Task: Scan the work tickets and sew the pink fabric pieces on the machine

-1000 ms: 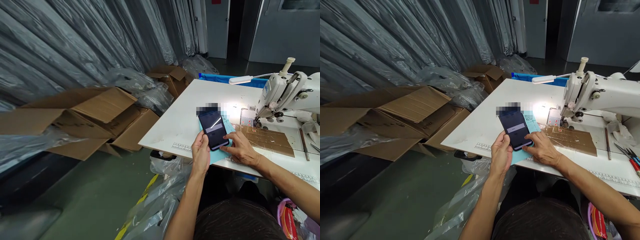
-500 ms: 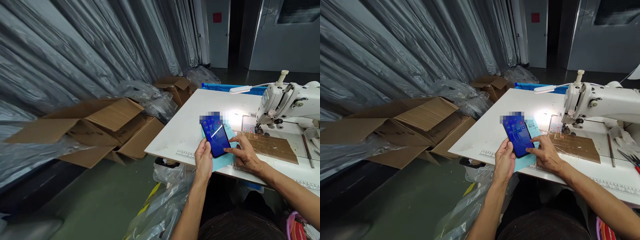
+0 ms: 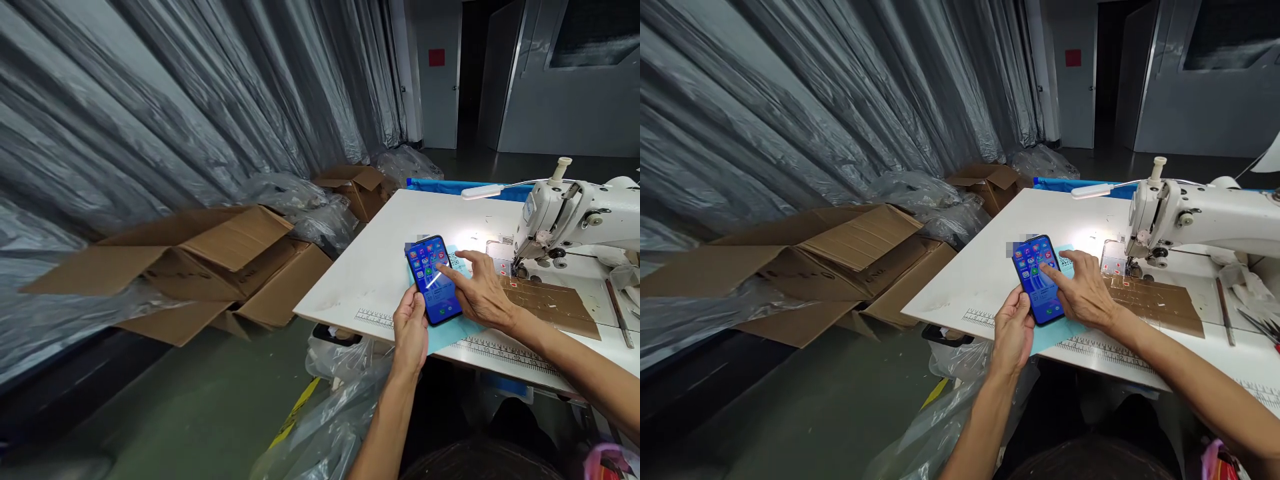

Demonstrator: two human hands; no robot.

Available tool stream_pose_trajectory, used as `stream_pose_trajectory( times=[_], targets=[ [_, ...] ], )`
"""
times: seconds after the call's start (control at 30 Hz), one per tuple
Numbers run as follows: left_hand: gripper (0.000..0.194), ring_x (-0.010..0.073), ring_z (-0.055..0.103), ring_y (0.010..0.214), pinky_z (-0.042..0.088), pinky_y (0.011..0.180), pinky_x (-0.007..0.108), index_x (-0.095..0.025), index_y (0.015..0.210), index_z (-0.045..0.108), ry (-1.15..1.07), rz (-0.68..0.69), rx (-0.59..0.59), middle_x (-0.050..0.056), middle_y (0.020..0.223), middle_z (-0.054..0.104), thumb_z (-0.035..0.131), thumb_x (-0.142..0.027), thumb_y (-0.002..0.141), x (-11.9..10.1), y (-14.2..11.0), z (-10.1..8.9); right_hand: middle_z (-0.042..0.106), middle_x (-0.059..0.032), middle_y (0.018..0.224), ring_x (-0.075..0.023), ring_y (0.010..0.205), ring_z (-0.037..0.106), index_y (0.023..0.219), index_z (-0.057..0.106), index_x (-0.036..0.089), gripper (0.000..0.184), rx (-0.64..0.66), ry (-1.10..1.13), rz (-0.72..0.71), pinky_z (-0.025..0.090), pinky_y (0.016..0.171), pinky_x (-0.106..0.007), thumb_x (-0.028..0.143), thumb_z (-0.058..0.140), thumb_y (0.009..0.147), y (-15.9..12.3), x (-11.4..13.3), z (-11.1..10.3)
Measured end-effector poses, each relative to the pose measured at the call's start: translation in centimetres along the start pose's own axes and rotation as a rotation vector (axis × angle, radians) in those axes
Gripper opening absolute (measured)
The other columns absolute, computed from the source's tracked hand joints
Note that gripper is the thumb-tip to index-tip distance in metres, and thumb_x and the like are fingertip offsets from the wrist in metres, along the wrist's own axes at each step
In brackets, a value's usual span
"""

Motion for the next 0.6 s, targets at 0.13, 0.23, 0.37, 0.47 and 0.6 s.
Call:
stream_pose_trajectory(
  times=[0.13, 0.23, 0.37, 0.47, 0.6],
  targets=[
    [0.065, 0.0272, 0.069, 0.104, 0.052, 0.095, 0.039, -0.016, 0.113, 0.069, -0.009, -0.008, -0.007, 0.012, 0.109, 0.074, 0.083, -0.056, 0.064, 0.0, -0.1, 0.0, 0.04, -0.0158, 0.132, -0.0348, 0.118, 0.041, 0.129, 0.06, 0.025, 0.052, -0.01, -0.02, 0.0, 0.044, 0.091, -0.055, 0.009, 0.049, 0.081, 1.1, 0.0, 0.1],
    [0.064, 0.0282, 0.066, 0.11, 0.052, 0.096, 0.039, -0.016, 0.115, 0.069, -0.011, -0.008, -0.002, 0.012, 0.11, 0.073, 0.081, -0.057, 0.067, -0.1, -0.1, 0.0, 0.038, -0.0142, 0.135, -0.0334, 0.12, 0.041, 0.135, 0.054, 0.029, 0.058, -0.078, 0.021, 0.05, 0.045, 0.093, -0.056, 0.008, 0.048, 0.082, 1.1, -0.4, -0.5],
    [0.067, 0.0282, 0.064, 0.114, 0.051, 0.097, 0.039, -0.018, 0.118, 0.068, 0.018, -0.037, 0.005, 0.013, 0.116, 0.071, 0.08, -0.059, 0.067, -0.1, -0.2, -0.1, 0.042, -0.0132, 0.126, -0.0294, 0.114, 0.046, 0.14, 0.047, 0.031, 0.063, -0.201, 0.086, 0.1, 0.05, 0.089, -0.052, 0.002, 0.042, 0.084, 0.0, -1.3, -1.3],
    [0.067, 0.0275, 0.066, 0.11, 0.052, 0.095, 0.038, -0.018, 0.118, 0.068, 0.039, -0.031, 0.0, 0.013, 0.117, 0.071, 0.08, -0.06, 0.066, -0.2, -0.2, -0.2, 0.044, -0.012, 0.118, -0.0269, 0.107, 0.05, 0.142, 0.043, 0.032, 0.065, -0.247, 0.116, 0.117, 0.053, 0.083, -0.049, 0.0, 0.039, 0.085, -1.2, -1.8, -1.4],
    [0.066, 0.027, 0.067, 0.107, 0.054, 0.092, 0.037, -0.017, 0.116, 0.068, 0.051, -0.033, 0.002, 0.012, 0.112, 0.073, 0.08, -0.059, 0.066, -0.2, -0.2, -0.1, 0.045, -0.0113, 0.115, -0.0251, 0.103, 0.052, 0.14, 0.044, 0.03, 0.062, -0.252, 0.125, 0.119, 0.053, 0.081, -0.044, 0.0, 0.038, 0.086, -2.0, -2.0, -1.2]
  ],
)
Point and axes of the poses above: each hand's wrist, its own y-axis towards the middle knuckle, its own z-axis out of the palm, x = y × z, the point moved 6 cm from there along y, towards the middle knuckle
